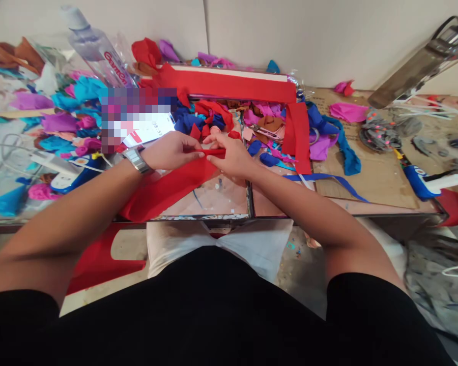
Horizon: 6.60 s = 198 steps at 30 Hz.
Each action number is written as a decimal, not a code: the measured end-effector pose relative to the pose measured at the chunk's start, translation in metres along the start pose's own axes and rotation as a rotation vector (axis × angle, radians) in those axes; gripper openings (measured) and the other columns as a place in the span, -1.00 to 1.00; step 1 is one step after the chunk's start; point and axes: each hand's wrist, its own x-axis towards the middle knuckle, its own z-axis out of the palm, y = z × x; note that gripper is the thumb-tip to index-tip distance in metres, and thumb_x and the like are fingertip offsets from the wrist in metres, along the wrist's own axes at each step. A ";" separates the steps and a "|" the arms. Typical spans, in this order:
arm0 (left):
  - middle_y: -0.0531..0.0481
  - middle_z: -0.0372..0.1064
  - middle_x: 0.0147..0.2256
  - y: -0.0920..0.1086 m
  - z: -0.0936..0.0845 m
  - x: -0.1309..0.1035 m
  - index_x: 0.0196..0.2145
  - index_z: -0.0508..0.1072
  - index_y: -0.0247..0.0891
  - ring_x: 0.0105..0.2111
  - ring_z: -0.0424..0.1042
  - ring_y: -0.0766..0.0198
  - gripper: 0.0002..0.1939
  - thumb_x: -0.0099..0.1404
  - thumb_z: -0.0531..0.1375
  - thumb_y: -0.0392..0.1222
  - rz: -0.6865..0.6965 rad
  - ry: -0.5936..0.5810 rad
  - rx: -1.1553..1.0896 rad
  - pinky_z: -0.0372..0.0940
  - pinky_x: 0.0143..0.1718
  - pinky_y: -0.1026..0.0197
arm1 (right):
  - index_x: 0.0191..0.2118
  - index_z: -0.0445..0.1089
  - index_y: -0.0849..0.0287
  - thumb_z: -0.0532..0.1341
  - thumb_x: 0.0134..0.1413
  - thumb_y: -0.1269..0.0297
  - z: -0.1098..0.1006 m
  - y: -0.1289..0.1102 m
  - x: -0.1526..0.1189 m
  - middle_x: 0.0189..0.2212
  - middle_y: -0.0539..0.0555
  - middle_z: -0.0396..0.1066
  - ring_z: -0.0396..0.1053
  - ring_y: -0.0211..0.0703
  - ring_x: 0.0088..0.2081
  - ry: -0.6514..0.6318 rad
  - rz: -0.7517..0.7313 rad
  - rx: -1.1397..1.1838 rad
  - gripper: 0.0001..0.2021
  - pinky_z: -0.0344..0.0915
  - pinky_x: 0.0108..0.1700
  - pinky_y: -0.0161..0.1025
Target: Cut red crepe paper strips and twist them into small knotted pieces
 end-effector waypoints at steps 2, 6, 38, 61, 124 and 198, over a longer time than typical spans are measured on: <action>0.09 0.36 -0.53 -0.003 0.000 -0.001 -0.28 0.67 -0.36 -0.48 0.15 0.38 -0.62 0.36 0.20 0.02 0.005 -0.018 0.014 0.06 -0.34 0.21 | 0.09 0.48 0.11 0.34 0.13 0.17 0.000 0.003 0.005 -0.22 0.06 0.61 0.56 -0.01 -0.15 -0.080 -0.010 -0.017 -0.60 0.45 0.04 -0.09; 0.13 0.27 -0.57 -0.008 0.000 -0.002 -0.29 0.66 -0.36 -0.50 0.11 0.39 -0.65 0.33 0.20 -0.02 0.037 -0.039 -0.006 0.04 -0.36 0.22 | 0.02 0.50 0.10 0.34 0.17 0.06 0.002 0.003 0.013 -0.26 0.05 0.59 0.53 -0.05 -0.19 -0.115 0.015 -0.032 -0.64 0.43 0.00 -0.10; 0.12 0.08 -0.55 -0.014 0.008 -0.003 -0.45 0.41 -0.26 -0.50 0.02 0.35 -0.59 0.40 0.14 0.10 0.020 0.111 -0.305 -0.03 -0.43 0.21 | 0.14 0.54 0.08 0.26 0.33 -0.09 -0.004 0.004 -0.005 0.12 0.18 0.62 0.54 0.12 0.18 -0.042 -0.161 -0.144 -0.55 0.36 0.32 0.00; -0.01 0.52 -0.41 -0.010 0.020 -0.003 -0.28 0.64 -0.33 -0.46 0.31 0.37 -0.64 0.33 0.37 0.09 0.088 0.203 -0.517 0.20 -0.38 0.26 | -0.09 0.59 0.01 0.26 0.37 0.16 -0.004 0.002 -0.007 -0.11 0.08 0.69 0.62 -0.01 -0.07 0.136 -0.286 -0.244 -0.84 0.48 0.08 -0.07; -0.07 0.64 -0.34 -0.010 0.037 -0.003 -0.30 0.68 -0.29 -0.36 0.49 0.27 -0.69 0.35 0.35 0.05 0.098 0.365 -0.440 0.36 -0.25 0.20 | -0.16 0.50 0.01 0.25 0.42 0.10 0.003 0.004 -0.005 -0.14 0.11 0.61 0.56 0.04 -0.05 0.215 -0.338 -0.288 -0.85 0.48 0.09 0.06; -0.04 0.60 -0.32 -0.009 0.041 -0.008 -0.26 0.57 -0.27 -0.37 0.47 0.24 -0.79 0.41 0.19 -0.11 0.216 0.363 -0.032 0.26 -0.24 0.18 | -0.22 0.37 0.05 0.21 0.35 0.28 0.010 0.007 -0.006 -0.16 0.15 0.50 0.45 0.08 -0.05 0.153 -0.261 -0.297 -0.94 0.36 0.08 0.06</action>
